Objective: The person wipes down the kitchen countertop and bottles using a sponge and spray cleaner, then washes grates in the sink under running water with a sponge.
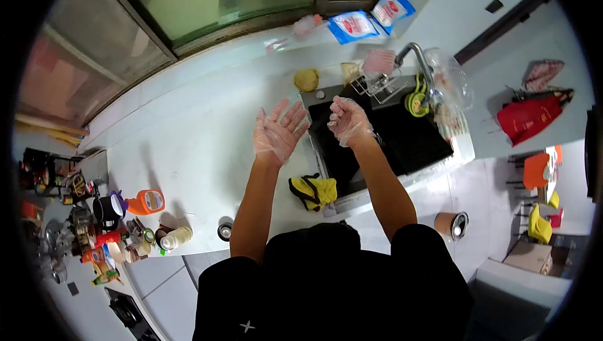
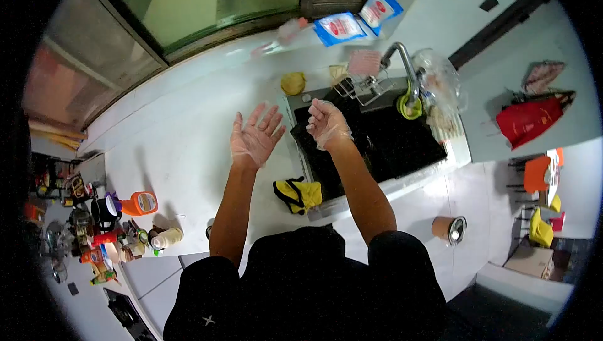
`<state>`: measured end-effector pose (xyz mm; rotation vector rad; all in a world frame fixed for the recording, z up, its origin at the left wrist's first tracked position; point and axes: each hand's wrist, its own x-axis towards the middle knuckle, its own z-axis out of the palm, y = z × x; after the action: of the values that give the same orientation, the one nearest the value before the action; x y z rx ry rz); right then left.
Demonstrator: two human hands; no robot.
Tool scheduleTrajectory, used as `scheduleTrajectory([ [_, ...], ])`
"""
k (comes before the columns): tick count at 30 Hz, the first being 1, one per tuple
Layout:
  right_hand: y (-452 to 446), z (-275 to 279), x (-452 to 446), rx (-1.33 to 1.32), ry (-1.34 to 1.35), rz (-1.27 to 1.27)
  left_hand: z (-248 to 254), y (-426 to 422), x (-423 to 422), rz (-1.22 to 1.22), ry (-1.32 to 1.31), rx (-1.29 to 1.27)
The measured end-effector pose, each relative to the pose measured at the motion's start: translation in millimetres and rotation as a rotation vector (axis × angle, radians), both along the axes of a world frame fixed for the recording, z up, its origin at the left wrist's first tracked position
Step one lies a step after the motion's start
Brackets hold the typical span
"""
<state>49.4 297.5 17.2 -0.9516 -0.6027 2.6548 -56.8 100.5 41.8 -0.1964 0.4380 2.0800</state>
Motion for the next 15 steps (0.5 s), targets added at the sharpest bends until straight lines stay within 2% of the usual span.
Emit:
scheduleTrajectory([
  [6, -11, -40, 65, 0.09, -0.373, 0.061, -15, -4, 23, -0.015, -0.096, 0.073],
  [8, -2, -45, 83, 0.135, -0.486, -0.019, -19, 5, 35, -0.037, -0.122, 0.094],
  [11, 33, -68, 108, 0.095, -0.542, -0.171, -55, 31, 52, -0.12, -0.039, 0.119],
  [14, 77, -62, 123, 0.086, -0.347, -0.3, -56, 61, 80, -0.169, -0.036, 0.009],
  [15, 103, -68, 134, 0.147, -0.084, -0.221, -56, 72, 90, -0.185, -0.022, 0.005],
])
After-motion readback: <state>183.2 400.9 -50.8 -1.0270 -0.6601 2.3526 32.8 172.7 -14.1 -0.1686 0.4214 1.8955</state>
